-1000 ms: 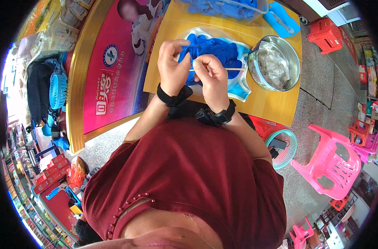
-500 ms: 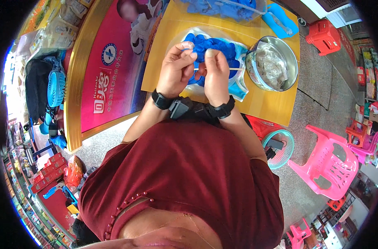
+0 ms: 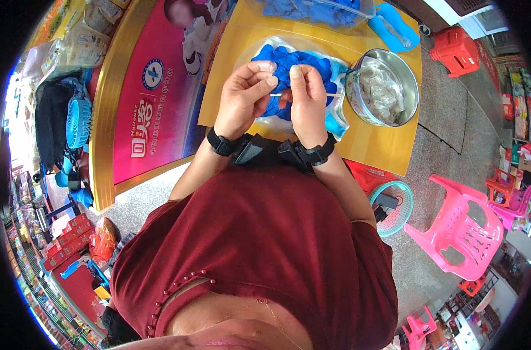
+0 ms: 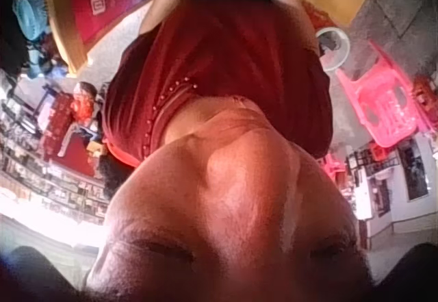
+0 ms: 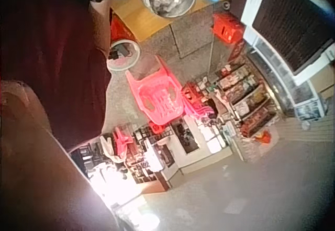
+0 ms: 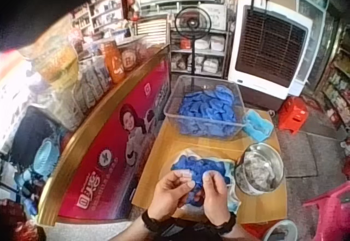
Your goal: The person stands at a counter in a shop and repeatedly stuffs small white items into blue plastic bags using a wooden stick. They pick up a blue bag, open it, insert a white item from a metal bowl, and use the stick to push the item down into the bag. This process is repeated for multiple bags throughout the video.
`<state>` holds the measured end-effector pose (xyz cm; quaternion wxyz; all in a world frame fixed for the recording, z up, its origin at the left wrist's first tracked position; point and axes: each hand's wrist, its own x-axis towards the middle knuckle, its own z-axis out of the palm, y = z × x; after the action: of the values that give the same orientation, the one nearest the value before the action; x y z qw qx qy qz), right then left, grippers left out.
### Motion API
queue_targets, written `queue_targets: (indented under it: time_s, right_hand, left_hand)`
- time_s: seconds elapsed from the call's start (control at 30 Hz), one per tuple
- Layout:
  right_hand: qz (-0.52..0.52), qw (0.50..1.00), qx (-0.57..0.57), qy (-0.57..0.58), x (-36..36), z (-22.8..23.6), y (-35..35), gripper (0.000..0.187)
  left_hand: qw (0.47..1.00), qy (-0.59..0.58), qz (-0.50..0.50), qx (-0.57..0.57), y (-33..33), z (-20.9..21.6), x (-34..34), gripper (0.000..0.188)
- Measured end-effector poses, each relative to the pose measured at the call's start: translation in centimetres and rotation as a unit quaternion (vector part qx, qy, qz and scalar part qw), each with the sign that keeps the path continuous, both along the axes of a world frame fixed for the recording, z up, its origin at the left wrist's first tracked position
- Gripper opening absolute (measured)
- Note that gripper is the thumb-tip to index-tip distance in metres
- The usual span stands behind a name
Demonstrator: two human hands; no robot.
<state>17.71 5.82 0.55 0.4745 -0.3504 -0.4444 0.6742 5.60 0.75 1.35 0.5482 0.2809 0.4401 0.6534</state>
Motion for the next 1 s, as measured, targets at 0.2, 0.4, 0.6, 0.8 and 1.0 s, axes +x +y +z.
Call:
queue_targets:
  time_s: [0.2, 0.4, 0.6, 0.8, 1.0]
  right_hand:
    - [0.008, 0.997, 0.077, -0.026, 0.5, -0.7, 0.4, 0.019]
    - [0.011, 0.996, 0.009, 0.083, 0.9, 0.4, 0.2, 0.019]
    - [0.04, 0.991, 0.11, 0.065, 1.9, 0.0, 0.4, 0.014]
    - [0.07, 0.976, 0.158, -0.135, 2.1, -0.6, 0.5, 0.02]
    - [0.04, 0.928, 0.313, -0.198, 1.6, 1.0, 1.0, 0.02]
  left_hand:
    - [0.974, -0.129, -0.183, 0.025, -0.2, 1.7, -0.6, 0.023]
    - [0.999, 0.027, -0.024, 0.012, 0.8, 1.2, -1.0, 0.043]
    - [0.998, 0.016, -0.06, -0.031, 0.3, 0.6, -1.2, 0.039]
    - [0.988, 0.124, 0.054, 0.071, 0.6, 0.8, -0.7, 0.038]
    - [0.994, -0.076, 0.077, 0.029, 0.9, -0.4, -0.4, 0.017]
